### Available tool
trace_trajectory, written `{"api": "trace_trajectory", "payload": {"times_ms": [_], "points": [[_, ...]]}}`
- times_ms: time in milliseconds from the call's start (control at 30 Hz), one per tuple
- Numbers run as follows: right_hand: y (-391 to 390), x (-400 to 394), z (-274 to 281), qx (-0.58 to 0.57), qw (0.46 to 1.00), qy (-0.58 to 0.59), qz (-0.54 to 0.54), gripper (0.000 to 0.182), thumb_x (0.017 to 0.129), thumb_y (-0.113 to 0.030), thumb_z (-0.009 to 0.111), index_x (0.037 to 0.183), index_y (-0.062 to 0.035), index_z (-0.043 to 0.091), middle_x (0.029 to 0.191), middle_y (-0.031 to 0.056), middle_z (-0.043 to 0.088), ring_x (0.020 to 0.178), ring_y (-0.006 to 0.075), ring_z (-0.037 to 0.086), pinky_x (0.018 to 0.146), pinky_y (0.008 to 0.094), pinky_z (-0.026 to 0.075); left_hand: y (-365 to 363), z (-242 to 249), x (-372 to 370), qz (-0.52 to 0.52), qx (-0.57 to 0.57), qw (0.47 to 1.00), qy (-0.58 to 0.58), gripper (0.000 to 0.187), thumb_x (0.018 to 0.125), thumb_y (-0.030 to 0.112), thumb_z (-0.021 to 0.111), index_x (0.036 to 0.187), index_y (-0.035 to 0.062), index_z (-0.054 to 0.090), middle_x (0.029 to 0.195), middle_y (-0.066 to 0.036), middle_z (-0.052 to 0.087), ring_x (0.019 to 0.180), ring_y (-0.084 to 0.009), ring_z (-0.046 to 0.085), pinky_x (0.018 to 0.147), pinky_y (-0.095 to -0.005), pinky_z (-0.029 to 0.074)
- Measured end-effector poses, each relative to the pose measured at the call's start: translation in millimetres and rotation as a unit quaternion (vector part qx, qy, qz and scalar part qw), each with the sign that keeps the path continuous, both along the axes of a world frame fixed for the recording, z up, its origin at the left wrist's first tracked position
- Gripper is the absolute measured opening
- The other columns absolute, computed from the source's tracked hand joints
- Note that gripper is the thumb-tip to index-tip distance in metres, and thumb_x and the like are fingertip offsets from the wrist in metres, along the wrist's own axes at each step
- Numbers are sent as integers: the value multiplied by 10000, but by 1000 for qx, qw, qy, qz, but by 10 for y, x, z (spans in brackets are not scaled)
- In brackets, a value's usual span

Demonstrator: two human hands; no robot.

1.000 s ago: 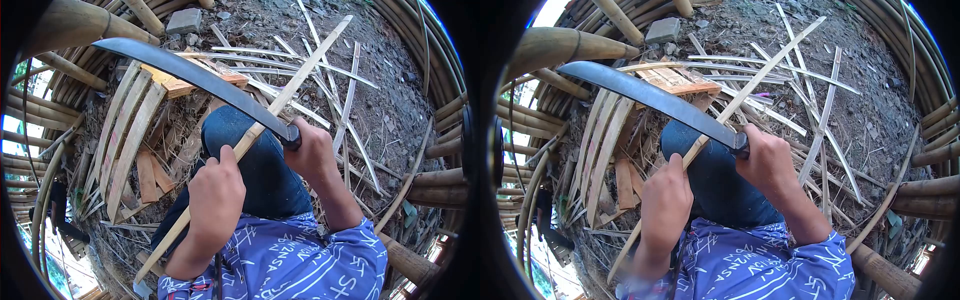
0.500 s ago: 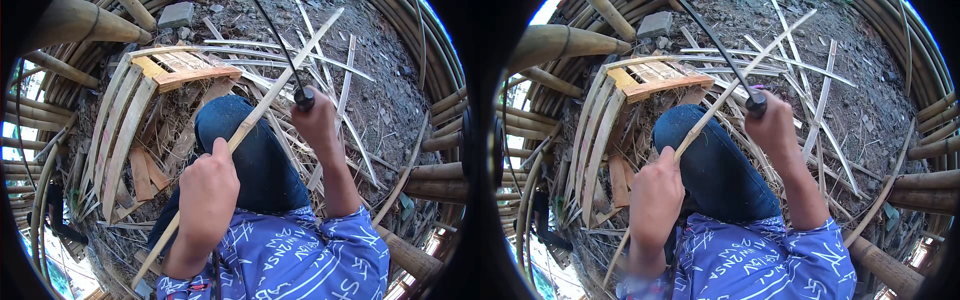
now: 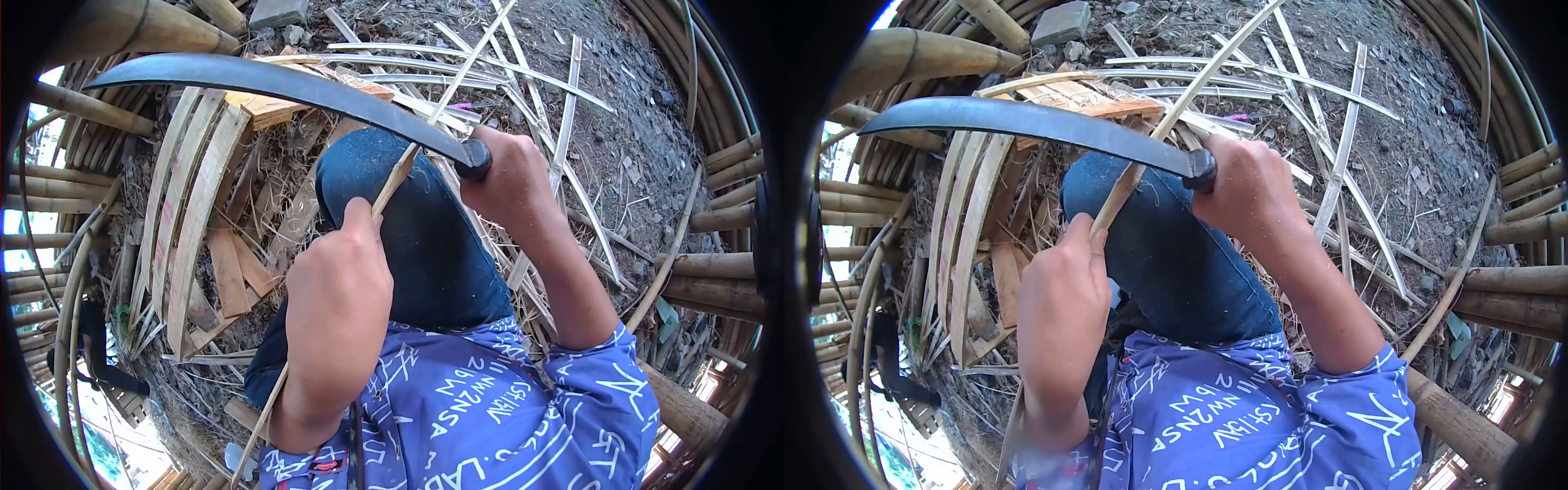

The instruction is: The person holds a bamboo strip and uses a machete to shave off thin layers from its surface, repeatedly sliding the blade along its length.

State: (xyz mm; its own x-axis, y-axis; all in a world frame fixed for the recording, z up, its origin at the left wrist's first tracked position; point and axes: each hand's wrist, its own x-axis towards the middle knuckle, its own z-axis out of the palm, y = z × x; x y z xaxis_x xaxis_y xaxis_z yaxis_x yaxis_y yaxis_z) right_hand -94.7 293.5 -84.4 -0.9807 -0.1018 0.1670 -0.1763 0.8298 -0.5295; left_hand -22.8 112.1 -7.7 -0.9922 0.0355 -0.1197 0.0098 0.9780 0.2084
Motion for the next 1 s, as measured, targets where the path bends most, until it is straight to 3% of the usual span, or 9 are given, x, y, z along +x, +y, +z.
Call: {"api": "trace_trajectory", "payload": {"times_ms": [100,167,467,567,633,767,833,933,1000], "points": [[158,-114,-43,39,997,-6,-72,57,707,-75,614,747,-36,615,706,209,629,719,395,638,634,436,506,-11,39,27,-1,15,1000,-16,183,968,153,467,841,31,512,619,-194,610,608,-350,648,498,-439,504],[369,-245,-121,45,992,-61,-98,123,735,-127,616,826,-54,654,782,197,666,770,378,658,742,463,518,-30,37,79,-8,-32,999,3,188,973,167,470,842,39,510,603,-172,608,596,-329,652,490,-421,508],[378,-369,-36,113,988,-58,-86,132,759,-148,596,797,-32,648,779,201,667,786,371,661,758,461,524,-54,75,97,9,-29,999,-19,193,969,182,490,832,46,497,607,-156,605,587,-320,645,495,-403,504],[620,-561,-101,102,969,-139,-179,159,826,-158,574,857,-37,673,808,188,681,815,344,681,779,445,534,-141,147,220,17,-41,998,-39,200,969,193,490,829,50,492,610,-153,601,587,-330,638,498,-420,493],[748,-574,-162,107,971,-94,-192,164,827,-140,562,883,-25,664,812,194,677,802,353,679,771,444,533,-167,189,279,28,-51,997,-47,210,969,205,491,824,54,488,612,-155,594,588,-340,631,500,-429,483],[711,-465,-202,125,971,-69,-190,167,827,-136,560,890,-21,661,801,209,669,795,355,677,749,451,526,-211,205,316,36,-42,997,-53,203,965,207,502,837,50,497,615,-157,592,585,-344,624,511,-425,485],[528,-326,-119,49,980,-72,-179,150,810,-128,567,862,-19,655,783,222,661,790,363,671,724,468,513,-212,172,313,35,-33,998,-48,198,963,207,509,844,48,502,616,-158,592,582,-344,621,513,-425,484],[275,-26,-13,-15,995,-66,-77,119,769,-112,586,826,-20,634,772,214,656,735,380,658,682,468,509,-192,111,293,28,-25,999,-35,190,952,201,529,847,44,513,618,-160,594,573,-342,617,512,-426,480],[138,126,92,46,998,-48,-11,122,720,-101,631,817,-28,625,746,193,656,704,370,659,660,457,517,-195,97,292,54,19,998,-17,238,941,198,548,803,4,549,588,-237,539,591,-428,567,521,-501,383]]}}
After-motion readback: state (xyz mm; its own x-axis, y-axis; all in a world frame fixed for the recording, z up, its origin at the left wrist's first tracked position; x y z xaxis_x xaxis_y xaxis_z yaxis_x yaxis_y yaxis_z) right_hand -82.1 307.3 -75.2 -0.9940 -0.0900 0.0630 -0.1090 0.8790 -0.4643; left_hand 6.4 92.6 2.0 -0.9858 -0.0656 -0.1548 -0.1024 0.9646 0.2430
